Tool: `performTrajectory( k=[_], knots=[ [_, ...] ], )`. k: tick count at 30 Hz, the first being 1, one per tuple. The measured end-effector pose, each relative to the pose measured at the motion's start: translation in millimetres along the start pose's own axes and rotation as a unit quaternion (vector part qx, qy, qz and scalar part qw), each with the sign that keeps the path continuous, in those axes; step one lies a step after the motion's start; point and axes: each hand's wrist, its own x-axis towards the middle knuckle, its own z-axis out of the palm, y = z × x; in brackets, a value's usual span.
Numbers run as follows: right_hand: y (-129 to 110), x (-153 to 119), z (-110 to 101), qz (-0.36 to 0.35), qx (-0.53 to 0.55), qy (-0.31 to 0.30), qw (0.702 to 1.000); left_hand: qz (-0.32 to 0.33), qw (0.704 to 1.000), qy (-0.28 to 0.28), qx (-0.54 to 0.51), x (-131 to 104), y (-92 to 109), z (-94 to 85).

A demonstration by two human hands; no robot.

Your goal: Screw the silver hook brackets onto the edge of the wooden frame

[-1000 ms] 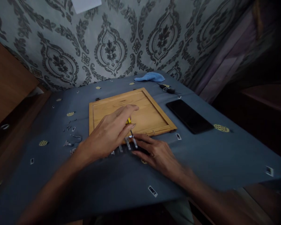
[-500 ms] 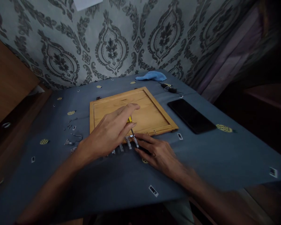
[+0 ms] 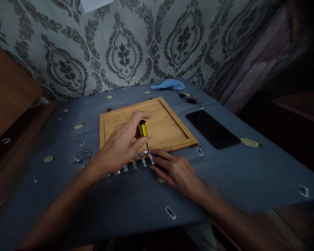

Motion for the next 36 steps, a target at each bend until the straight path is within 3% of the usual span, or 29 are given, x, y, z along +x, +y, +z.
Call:
performTrajectory(
  k=[6,12,22,30,36],
  knots=[
    [0.1,-0.3,0.6,0.000,0.010,0.001,1.000,0.016,0.999,-0.036,0.016,1.9,2.5,-6.1],
    [0.0,-0.7,0.8,-0.001,0.020,0.013,1.000,0.042,0.998,0.004,0.040,0.1,4.2,0.4],
    [-0.8,-1.2,0.4,0.002,0.022,0.023,0.999,0.066,0.994,-0.024,0.084,-0.4,6.7,-8.2],
    [-1.1,-0.5,-0.5,0.003,0.015,0.020,1.000,0.065,0.993,0.002,0.097,-1.2,5.3,-2.9],
    [-0.7,0.1,-0.2,0.006,0.021,0.015,1.000,0.062,0.994,-0.016,0.092,-1.2,5.9,-6.4]
  ],
)
